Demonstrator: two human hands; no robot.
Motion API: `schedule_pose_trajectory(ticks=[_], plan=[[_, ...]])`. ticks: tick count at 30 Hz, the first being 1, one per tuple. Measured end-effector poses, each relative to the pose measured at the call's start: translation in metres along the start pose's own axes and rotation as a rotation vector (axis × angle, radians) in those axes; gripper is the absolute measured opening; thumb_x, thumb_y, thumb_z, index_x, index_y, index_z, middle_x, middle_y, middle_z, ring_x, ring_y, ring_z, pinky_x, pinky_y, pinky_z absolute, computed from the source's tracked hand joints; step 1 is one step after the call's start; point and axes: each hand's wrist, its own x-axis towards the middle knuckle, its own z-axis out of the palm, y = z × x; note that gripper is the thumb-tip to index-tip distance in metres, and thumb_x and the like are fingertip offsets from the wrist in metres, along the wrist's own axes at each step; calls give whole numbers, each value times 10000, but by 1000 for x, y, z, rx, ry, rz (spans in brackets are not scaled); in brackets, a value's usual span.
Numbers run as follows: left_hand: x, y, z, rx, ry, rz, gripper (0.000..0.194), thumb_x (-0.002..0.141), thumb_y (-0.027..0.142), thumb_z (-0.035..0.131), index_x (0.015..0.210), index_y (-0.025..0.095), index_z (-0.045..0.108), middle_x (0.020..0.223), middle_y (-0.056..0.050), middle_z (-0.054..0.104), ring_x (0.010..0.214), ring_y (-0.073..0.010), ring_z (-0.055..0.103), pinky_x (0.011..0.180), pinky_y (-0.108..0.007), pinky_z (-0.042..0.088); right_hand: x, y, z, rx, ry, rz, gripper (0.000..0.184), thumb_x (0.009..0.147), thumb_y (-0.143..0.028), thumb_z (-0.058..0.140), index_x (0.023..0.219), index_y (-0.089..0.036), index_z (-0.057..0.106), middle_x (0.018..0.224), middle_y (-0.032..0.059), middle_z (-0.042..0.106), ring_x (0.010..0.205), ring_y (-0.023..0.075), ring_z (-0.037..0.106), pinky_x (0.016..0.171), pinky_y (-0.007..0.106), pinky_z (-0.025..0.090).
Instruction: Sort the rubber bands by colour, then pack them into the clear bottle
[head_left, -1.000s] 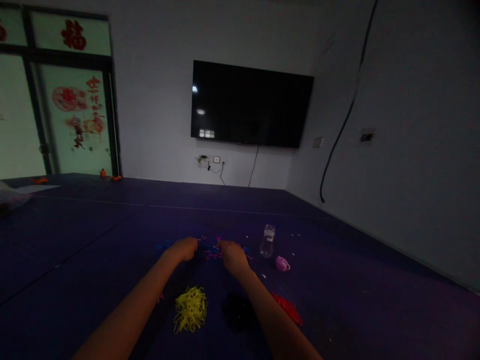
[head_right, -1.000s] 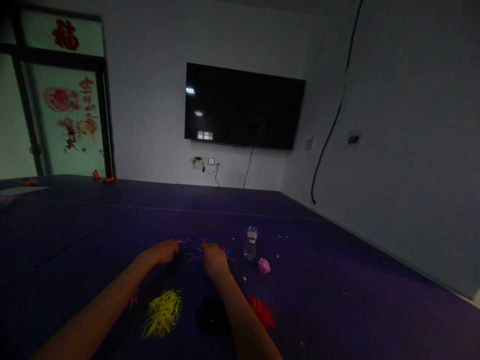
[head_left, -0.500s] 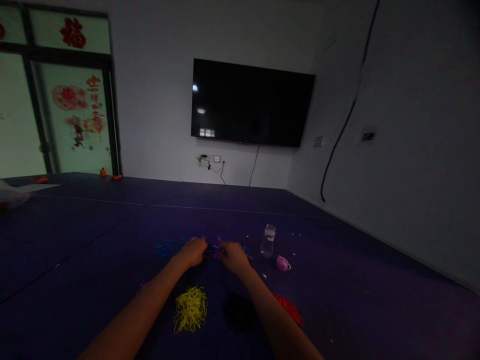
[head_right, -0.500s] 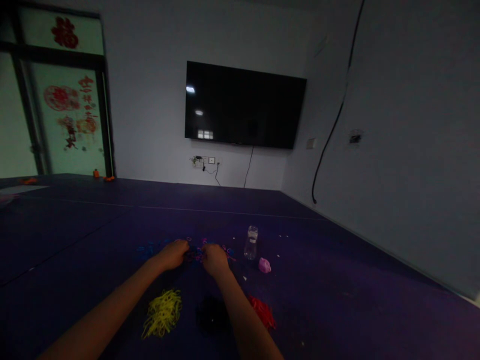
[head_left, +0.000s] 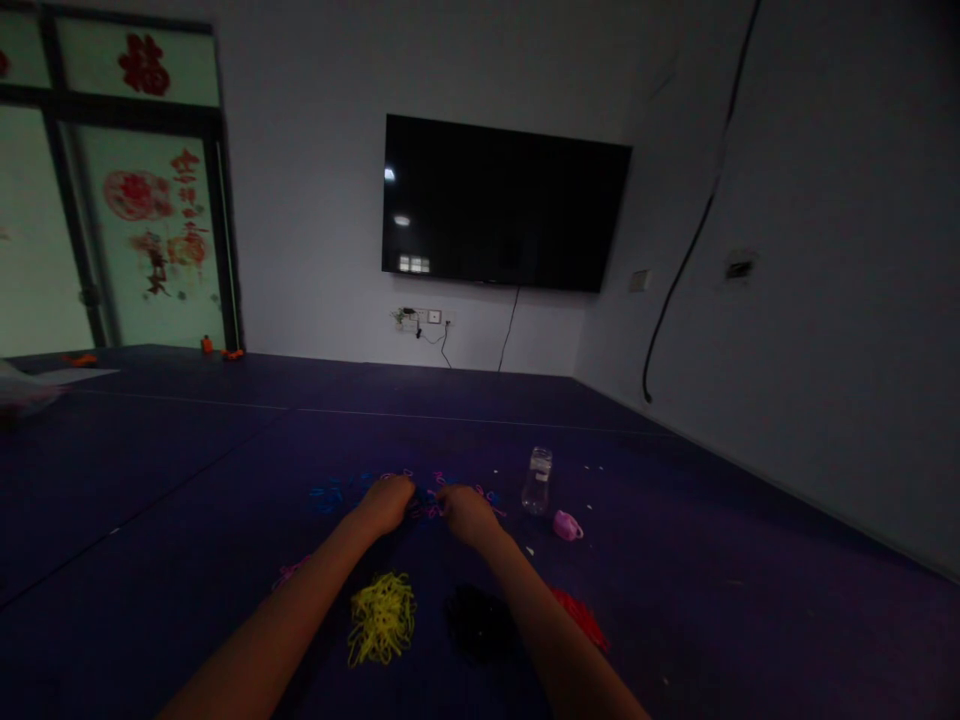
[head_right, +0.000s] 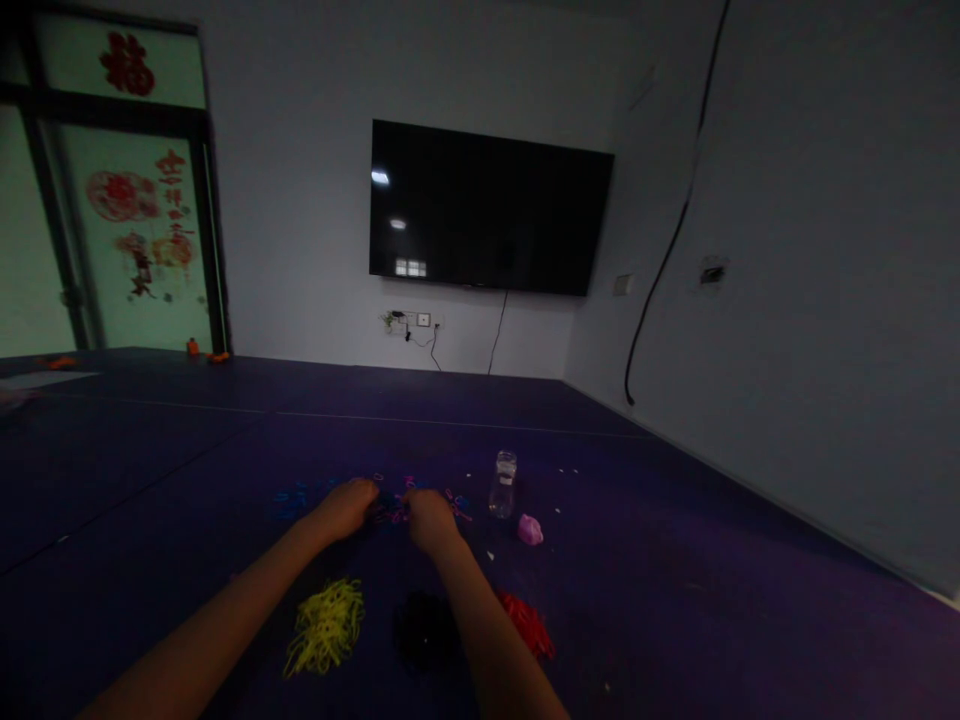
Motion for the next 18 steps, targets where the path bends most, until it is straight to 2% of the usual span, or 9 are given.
schedule_pose_trajectory(ticks=[4,9,12,18], plan=[[0,-2,4,-12,-5,-6,214,795,69,471,923,152,621,1047,-159,648,1042,-262,584,875,-346,422,-3,-6,3,-117,-6,-39,418,711,-19,477,1093,-152,581,1003,128,651,986,210,581,818,285,382],[2,-9,8,-45,-11,-18,186,819,97,462,927,121,612,1048,-187,642,1024,-285,588,835,-358,430,-5,-10,1,-136,-1,-41,439,708,1,454,1119,-131,534,1011,148,623,999,220,555,832,306,373],[3,-15,5,-83,-8,-16,185,839,121,442,918,129,609,1026,-175,650,959,-257,613,779,-320,438,-5,-9,-1,-75,41,-52,474,690,37,418,1119,-140,513,1037,133,599,995,200,541,830,295,368],[8,-17,-5,-177,15,37,230,819,49,394,861,151,595,902,-104,675,853,-178,626,685,-232,406,1,-3,7,158,150,-78,501,652,79,369,1051,-180,527,1028,72,572,923,146,537,782,252,378]])
